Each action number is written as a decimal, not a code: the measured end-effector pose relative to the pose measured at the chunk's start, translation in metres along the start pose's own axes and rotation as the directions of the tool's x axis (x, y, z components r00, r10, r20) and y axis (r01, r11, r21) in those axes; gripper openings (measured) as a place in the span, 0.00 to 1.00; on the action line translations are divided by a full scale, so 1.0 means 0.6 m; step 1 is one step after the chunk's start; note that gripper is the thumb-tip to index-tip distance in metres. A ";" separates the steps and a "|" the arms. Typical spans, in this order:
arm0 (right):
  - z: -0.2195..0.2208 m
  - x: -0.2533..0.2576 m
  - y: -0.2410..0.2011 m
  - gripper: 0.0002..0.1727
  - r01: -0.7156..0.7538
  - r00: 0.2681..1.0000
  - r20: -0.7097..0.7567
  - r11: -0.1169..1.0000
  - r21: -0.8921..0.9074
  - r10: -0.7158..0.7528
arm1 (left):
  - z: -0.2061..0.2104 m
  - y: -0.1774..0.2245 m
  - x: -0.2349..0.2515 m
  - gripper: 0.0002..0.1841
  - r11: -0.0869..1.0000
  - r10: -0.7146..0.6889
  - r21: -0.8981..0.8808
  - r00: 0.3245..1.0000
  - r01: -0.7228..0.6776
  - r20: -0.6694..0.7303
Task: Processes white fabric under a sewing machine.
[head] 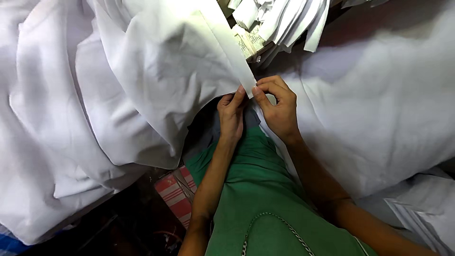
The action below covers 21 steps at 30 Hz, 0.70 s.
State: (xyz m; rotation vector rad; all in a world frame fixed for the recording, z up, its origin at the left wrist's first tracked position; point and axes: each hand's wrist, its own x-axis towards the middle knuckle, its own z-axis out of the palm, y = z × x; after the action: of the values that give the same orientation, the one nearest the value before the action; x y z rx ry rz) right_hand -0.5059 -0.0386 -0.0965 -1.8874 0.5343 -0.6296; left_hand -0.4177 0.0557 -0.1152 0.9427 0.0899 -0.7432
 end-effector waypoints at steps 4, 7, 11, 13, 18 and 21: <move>0.000 -0.001 0.001 0.09 0.018 1.000 -0.018 1.000 -0.013 -0.018 | 0.003 0.003 -0.001 0.08 0.998 0.031 0.063 0.999 -0.031 -0.009; -0.002 -0.001 0.002 0.09 0.014 1.000 -0.018 1.000 -0.007 -0.014 | 0.003 0.003 -0.005 0.08 0.994 0.061 0.086 0.998 -0.061 0.008; -0.003 0.000 0.003 0.09 0.014 1.000 -0.018 1.000 -0.010 -0.014 | 0.001 0.002 -0.004 0.08 0.993 0.080 0.083 0.997 -0.081 0.019; -0.007 0.001 0.001 0.10 -0.007 1.000 -0.006 1.000 -0.031 0.006 | 0.001 0.002 -0.002 0.08 0.992 0.085 0.096 0.996 -0.087 0.025; -0.031 0.033 -0.016 0.20 -0.195 0.975 0.111 0.981 -0.006 0.194 | -0.001 0.003 -0.005 0.10 0.982 0.090 0.161 0.995 -0.095 0.036; -0.030 0.060 -0.029 0.17 -0.187 0.970 0.177 0.978 0.091 0.169 | 0.001 0.005 -0.012 0.11 0.971 0.093 0.215 0.994 -0.104 0.058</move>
State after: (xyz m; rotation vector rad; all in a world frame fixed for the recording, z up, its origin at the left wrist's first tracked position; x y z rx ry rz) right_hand -0.4888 -0.0670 -0.0678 -1.7495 0.5423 -0.3699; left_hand -0.4212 0.0601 -0.1102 1.1299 -0.0814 -0.6920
